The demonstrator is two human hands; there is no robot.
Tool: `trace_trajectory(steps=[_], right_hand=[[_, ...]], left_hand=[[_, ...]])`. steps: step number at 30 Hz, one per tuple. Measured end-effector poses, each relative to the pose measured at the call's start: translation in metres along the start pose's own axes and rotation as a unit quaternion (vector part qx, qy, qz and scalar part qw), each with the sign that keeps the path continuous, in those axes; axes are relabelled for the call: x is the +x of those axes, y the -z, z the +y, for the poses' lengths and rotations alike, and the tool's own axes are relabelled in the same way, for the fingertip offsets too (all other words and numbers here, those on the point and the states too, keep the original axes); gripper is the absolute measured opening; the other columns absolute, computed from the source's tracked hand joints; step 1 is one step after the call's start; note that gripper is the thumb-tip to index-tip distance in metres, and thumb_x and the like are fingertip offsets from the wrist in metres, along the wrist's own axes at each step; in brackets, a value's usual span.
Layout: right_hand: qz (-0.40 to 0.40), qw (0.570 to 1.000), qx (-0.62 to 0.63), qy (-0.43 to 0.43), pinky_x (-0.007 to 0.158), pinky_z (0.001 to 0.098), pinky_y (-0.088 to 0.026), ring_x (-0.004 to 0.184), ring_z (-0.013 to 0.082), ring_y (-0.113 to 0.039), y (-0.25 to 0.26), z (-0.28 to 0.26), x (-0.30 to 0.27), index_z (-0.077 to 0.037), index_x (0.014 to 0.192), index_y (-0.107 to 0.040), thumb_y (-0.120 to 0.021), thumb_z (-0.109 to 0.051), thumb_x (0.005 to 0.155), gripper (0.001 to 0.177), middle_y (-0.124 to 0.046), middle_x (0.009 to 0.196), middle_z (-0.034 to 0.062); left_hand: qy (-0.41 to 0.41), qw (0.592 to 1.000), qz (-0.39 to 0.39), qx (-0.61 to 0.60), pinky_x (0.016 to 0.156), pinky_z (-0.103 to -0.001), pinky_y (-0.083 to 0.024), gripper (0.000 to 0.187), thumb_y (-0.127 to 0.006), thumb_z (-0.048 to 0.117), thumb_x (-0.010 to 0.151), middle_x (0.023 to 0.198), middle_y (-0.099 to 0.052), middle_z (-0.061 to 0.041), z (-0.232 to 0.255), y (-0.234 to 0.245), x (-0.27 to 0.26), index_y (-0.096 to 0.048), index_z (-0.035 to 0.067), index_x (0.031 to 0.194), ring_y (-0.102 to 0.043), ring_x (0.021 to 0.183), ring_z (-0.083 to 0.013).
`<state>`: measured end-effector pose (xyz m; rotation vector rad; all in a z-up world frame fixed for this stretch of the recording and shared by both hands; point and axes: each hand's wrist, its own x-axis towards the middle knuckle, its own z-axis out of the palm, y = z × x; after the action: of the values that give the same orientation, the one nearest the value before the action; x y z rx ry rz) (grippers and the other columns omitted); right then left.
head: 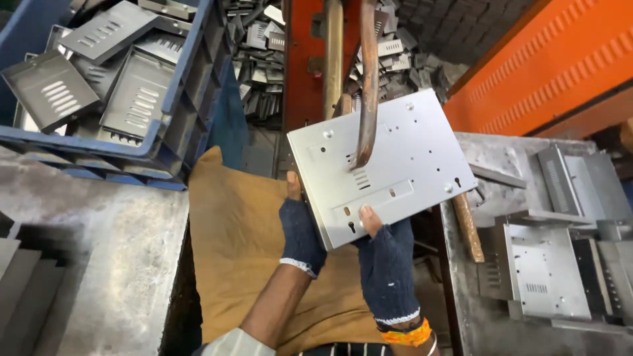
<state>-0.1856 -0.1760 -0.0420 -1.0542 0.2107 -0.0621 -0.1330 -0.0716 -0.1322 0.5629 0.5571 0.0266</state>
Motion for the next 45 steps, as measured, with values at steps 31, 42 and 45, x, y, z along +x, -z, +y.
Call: trace_trajectory(steps=[31, 42, 45], right_hand=[[-0.034, 0.996, -0.010, 0.076, 0.069, 0.0246, -0.039, 0.091, 0.0148, -0.048, 0.005, 0.004, 0.111, 0.007, 0.138, -0.058, -0.063, -0.013, 0.107, 0.037, -0.056, 0.118, 0.0114], [-0.121, 0.956, -0.127, 0.235, 0.098, 0.0303, -0.055, 0.115, 0.0153, -0.063, 0.003, 0.001, 0.108, 0.002, 0.135, -0.056, -0.056, -0.010, 0.108, 0.029, -0.060, 0.129, 0.0077], [-0.084, 0.989, 0.077, 0.091, 0.094, 0.0316, -0.054, 0.110, 0.0159, -0.064, -0.012, -0.007, 0.101, 0.000, 0.133, -0.055, -0.061, -0.009, 0.100, 0.035, -0.063, 0.124, 0.0075]], left_hand=[[-0.199, 0.924, -0.242, 0.220, 0.118, -0.039, -0.041, 0.114, -0.083, 0.041, 0.086, 0.166, -0.037, -0.014, 0.030, -0.046, 0.054, -0.009, 0.015, 0.168, -0.042, 0.148, -0.0255], [-0.194, 0.922, -0.240, 0.233, 0.117, -0.038, -0.041, 0.121, -0.082, 0.050, 0.082, 0.166, -0.035, -0.012, 0.033, -0.049, 0.056, -0.004, 0.015, 0.168, -0.041, 0.148, -0.0251], [-0.195, 0.920, -0.258, 0.220, 0.120, -0.038, -0.037, 0.119, -0.082, 0.050, 0.085, 0.168, -0.033, -0.012, 0.030, -0.047, 0.058, -0.005, 0.014, 0.169, -0.039, 0.150, -0.0243]])
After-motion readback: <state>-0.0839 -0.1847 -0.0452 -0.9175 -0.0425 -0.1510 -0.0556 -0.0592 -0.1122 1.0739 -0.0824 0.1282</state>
